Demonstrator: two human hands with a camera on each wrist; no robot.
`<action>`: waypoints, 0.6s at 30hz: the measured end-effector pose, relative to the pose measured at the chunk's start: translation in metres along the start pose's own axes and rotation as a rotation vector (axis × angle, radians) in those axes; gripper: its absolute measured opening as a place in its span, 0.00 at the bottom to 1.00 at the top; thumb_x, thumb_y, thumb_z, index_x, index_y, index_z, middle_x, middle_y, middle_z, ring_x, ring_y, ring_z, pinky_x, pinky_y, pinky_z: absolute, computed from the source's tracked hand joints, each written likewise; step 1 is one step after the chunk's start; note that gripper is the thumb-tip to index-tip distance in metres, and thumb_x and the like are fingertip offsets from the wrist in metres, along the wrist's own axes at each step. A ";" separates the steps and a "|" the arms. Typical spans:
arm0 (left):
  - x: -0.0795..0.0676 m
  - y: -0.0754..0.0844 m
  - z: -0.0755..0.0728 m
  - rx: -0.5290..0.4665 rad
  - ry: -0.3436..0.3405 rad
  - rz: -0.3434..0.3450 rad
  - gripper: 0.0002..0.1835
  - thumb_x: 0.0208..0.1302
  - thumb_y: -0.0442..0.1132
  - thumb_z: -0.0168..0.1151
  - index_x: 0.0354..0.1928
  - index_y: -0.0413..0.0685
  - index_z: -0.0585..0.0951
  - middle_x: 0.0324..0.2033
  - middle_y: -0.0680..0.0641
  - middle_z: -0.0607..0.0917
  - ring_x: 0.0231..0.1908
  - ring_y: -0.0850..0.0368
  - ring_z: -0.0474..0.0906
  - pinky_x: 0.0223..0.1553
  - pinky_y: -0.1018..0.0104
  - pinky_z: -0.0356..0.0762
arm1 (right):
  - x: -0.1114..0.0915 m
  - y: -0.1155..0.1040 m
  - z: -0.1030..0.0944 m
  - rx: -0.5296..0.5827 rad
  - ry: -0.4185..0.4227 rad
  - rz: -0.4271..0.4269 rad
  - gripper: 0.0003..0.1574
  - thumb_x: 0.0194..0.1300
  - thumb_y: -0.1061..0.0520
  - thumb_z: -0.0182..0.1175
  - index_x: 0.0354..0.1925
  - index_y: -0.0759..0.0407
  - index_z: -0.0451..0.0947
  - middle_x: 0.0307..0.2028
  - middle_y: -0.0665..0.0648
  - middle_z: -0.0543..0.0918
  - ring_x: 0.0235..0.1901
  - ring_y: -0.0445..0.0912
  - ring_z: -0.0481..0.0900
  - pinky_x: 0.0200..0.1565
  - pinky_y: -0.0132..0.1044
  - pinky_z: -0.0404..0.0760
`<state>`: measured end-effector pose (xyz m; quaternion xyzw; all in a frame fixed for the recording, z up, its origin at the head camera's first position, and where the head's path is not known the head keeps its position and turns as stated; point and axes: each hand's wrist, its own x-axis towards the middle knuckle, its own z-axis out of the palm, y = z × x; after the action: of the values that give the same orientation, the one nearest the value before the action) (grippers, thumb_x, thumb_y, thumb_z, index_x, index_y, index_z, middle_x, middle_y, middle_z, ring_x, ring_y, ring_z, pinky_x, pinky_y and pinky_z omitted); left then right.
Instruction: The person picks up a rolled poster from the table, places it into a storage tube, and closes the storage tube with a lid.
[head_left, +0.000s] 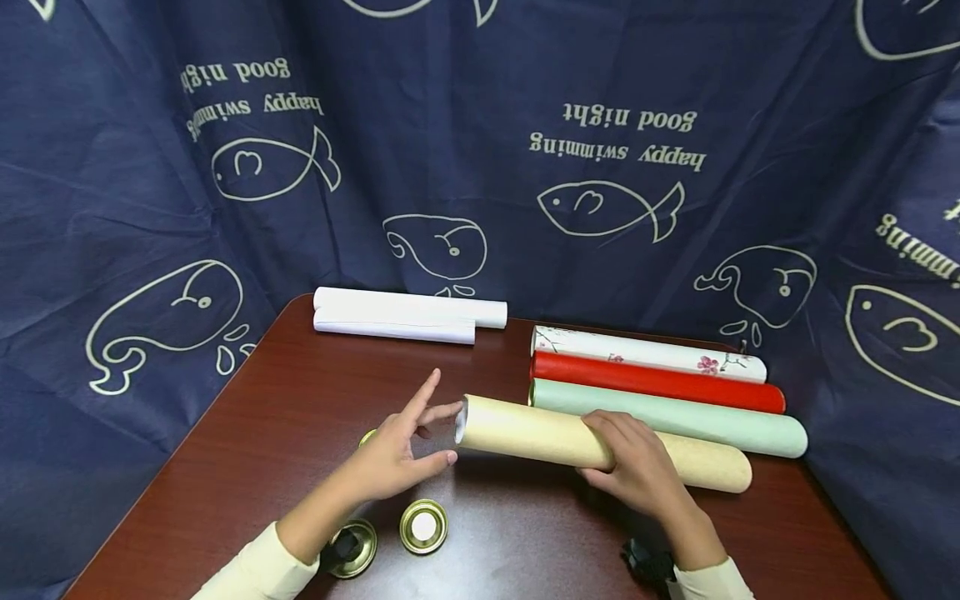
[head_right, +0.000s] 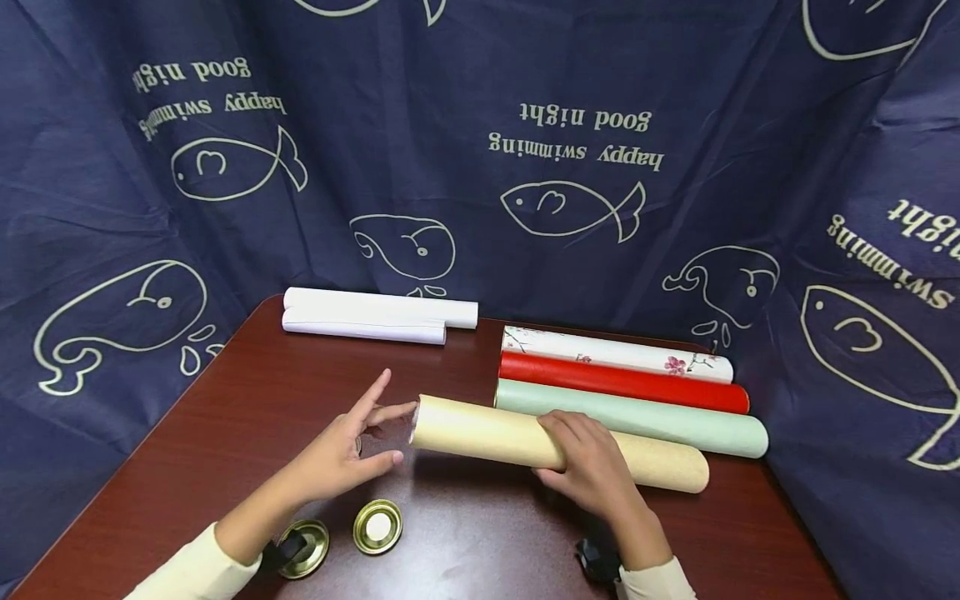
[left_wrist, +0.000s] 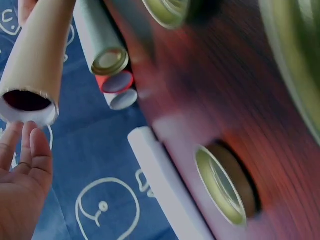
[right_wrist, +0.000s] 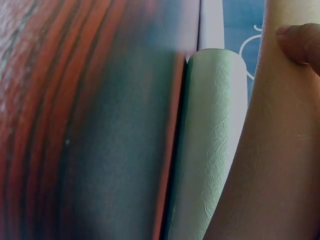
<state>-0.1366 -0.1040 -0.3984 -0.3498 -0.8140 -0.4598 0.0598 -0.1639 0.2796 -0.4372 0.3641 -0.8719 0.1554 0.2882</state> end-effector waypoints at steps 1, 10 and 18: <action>-0.003 -0.001 -0.002 0.005 0.004 -0.003 0.55 0.62 0.38 0.70 0.79 0.50 0.41 0.61 0.49 0.80 0.46 0.55 0.80 0.49 0.55 0.78 | 0.000 0.000 0.000 0.000 0.003 -0.004 0.47 0.32 0.51 0.80 0.55 0.58 0.77 0.50 0.55 0.82 0.48 0.52 0.79 0.48 0.50 0.76; -0.024 -0.013 0.002 0.073 -0.082 -0.115 0.48 0.63 0.41 0.70 0.78 0.53 0.51 0.57 0.52 0.83 0.28 0.70 0.71 0.39 0.59 0.79 | 0.002 0.003 -0.005 0.009 -0.018 0.013 0.44 0.38 0.49 0.77 0.56 0.58 0.77 0.51 0.56 0.81 0.49 0.52 0.79 0.50 0.49 0.75; -0.033 -0.019 0.011 0.175 -0.277 -0.071 0.35 0.59 0.45 0.73 0.67 0.47 0.72 0.57 0.52 0.82 0.56 0.56 0.76 0.57 0.56 0.75 | 0.002 0.003 -0.003 0.015 0.028 0.017 0.43 0.38 0.50 0.76 0.55 0.60 0.77 0.50 0.57 0.81 0.47 0.53 0.80 0.46 0.51 0.77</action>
<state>-0.1210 -0.1192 -0.4318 -0.3744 -0.8632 -0.3363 -0.0392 -0.1657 0.2820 -0.4340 0.3567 -0.8696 0.1696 0.2964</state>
